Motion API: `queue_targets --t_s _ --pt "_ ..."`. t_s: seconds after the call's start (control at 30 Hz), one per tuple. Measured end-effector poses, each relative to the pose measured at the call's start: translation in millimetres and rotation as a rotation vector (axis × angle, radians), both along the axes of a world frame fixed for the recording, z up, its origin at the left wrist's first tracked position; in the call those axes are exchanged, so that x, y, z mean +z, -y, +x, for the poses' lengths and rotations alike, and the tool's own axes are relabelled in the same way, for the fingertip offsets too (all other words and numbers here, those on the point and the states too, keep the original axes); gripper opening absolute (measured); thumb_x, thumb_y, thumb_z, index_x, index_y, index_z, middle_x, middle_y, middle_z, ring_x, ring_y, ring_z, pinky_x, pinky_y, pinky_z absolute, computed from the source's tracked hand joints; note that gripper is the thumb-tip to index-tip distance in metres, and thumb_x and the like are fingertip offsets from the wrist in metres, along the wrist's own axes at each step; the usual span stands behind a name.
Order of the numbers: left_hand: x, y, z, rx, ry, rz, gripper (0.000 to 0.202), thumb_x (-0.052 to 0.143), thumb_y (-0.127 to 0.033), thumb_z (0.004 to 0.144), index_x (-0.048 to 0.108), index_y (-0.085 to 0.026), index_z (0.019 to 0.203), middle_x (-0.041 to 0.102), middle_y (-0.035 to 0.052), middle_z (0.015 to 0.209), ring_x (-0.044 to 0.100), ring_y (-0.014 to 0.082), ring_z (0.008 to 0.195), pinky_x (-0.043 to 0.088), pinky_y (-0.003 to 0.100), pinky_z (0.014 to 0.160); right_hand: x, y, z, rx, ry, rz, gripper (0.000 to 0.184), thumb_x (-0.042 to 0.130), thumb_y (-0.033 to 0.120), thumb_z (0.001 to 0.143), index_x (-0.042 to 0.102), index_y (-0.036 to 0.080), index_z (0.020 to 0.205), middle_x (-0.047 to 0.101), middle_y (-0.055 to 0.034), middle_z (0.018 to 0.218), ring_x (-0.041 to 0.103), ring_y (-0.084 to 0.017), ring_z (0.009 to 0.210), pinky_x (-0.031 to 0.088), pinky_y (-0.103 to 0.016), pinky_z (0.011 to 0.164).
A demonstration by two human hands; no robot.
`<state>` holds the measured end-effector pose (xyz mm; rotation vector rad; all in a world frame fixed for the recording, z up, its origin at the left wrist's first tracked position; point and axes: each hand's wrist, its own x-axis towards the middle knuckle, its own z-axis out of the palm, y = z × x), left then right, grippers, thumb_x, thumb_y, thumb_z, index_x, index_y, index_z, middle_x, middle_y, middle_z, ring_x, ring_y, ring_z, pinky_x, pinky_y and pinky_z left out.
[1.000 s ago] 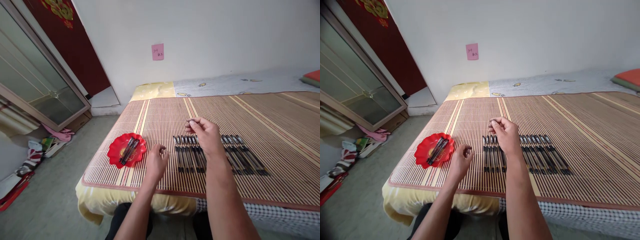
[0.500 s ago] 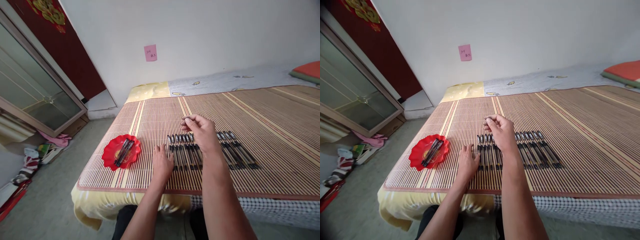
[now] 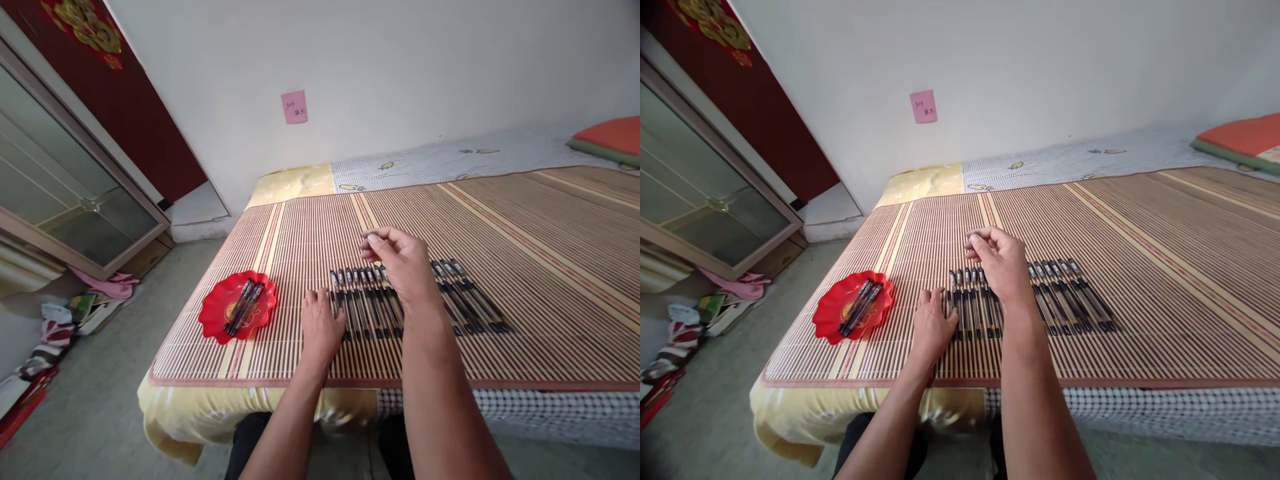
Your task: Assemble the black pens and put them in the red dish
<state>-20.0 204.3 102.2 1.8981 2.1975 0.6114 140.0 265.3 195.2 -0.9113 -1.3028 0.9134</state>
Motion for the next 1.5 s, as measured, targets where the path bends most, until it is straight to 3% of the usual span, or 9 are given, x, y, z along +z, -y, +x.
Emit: queue_targets --t_s 0.33,0.53,0.67,0.87,1.03,1.17,1.3,1.5 --pt "6.0 -0.1 -7.0 -0.016 0.082 -0.054 0.056 0.067 -0.018 0.079 0.054 -0.021 0.134 0.061 0.0137 0.125 0.061 0.0305 0.118 0.051 0.043 0.1 -6.2 -3.1 -3.3 0.044 0.046 -0.017 0.026 0.068 0.043 0.092 0.075 0.02 0.1 0.074 -0.0066 0.089 0.072 -0.017 0.076 0.064 -0.035 0.073" --pt "9.3 -1.5 -44.0 0.016 0.051 -0.041 0.048 0.062 -0.009 0.077 0.058 -0.019 0.124 0.065 0.0125 0.118 0.064 0.0284 0.113 0.05 0.04 0.099 -10.8 -5.8 -7.7 0.048 0.052 -0.02 0.023 0.07 0.041 0.091 0.075 0.019 0.095 0.074 -0.0058 0.086 0.072 -0.017 0.073 0.064 -0.033 0.07" --pt "7.4 -0.9 -63.1 0.065 0.102 0.002 0.043 0.062 -0.011 0.083 0.056 -0.019 0.125 0.065 0.0122 0.122 0.062 0.0257 0.119 0.048 0.037 0.104 -13.3 -6.7 -13.8 0.067 0.065 -0.026 0.023 0.071 0.042 0.09 0.075 0.019 0.094 0.074 -0.0059 0.085 0.071 -0.017 0.073 0.064 -0.034 0.071" --pt "14.7 3.9 -58.7 0.108 0.045 -0.067 0.043 0.072 -0.026 0.086 0.052 -0.018 0.124 0.064 0.0167 0.127 0.062 0.031 0.126 0.049 0.04 0.102 -14.9 -8.3 -21.3 0.078 0.125 -0.023 0.023 0.07 0.04 0.09 0.074 0.018 0.095 0.074 -0.0062 0.083 0.07 -0.017 0.072 0.062 -0.035 0.072" --pt "19.0 6.0 -56.0 0.153 0.005 -0.204 0.031 0.064 -0.025 0.09 0.052 -0.015 0.118 0.073 0.0189 0.112 0.071 0.0327 0.109 0.052 0.039 0.089 -18.8 -9.9 -20.8 0.07 0.18 -0.009 0.022 0.068 0.039 0.091 0.073 0.018 0.096 0.073 -0.0062 0.083 0.07 -0.017 0.072 0.061 -0.036 0.072" --pt "13.8 4.7 -55.6 0.132 -0.029 -0.145 0.037 0.059 -0.013 0.088 0.051 -0.013 0.124 0.072 0.0194 0.116 0.071 0.0305 0.109 0.051 0.036 0.09 -22.6 -10.0 -20.4 0.081 0.237 -0.015 0.026 0.066 0.042 0.093 0.074 0.019 0.102 0.074 -0.0077 0.087 0.072 -0.019 0.077 0.061 -0.037 0.073" --pt "9.2 2.1 -54.0 0.11 -0.061 -0.089 0.034 0.053 -0.003 0.085 0.056 -0.012 0.117 0.072 0.0192 0.112 0.068 0.0305 0.111 0.05 0.038 0.092 -22.4 -8.9 -23.0 0.1 0.249 -0.004 0.024 0.065 0.041 0.093 0.073 0.019 0.098 0.074 -0.0071 0.086 0.072 -0.02 0.076 0.061 -0.039 0.075" --pt "3.2 -0.5 -55.1 0.104 -0.064 -0.048 0.023 0.053 -0.005 0.085 0.062 -0.013 0.105 0.07 0.018 0.107 0.067 0.0301 0.108 0.05 0.039 0.093 -18.3 -6.4 -24.2 0.105 0.276 -0.015 0.024 0.064 0.041 0.093 0.072 0.019 0.098 0.073 -0.007 0.086 0.072 -0.02 0.076 0.06 -0.039 0.075"
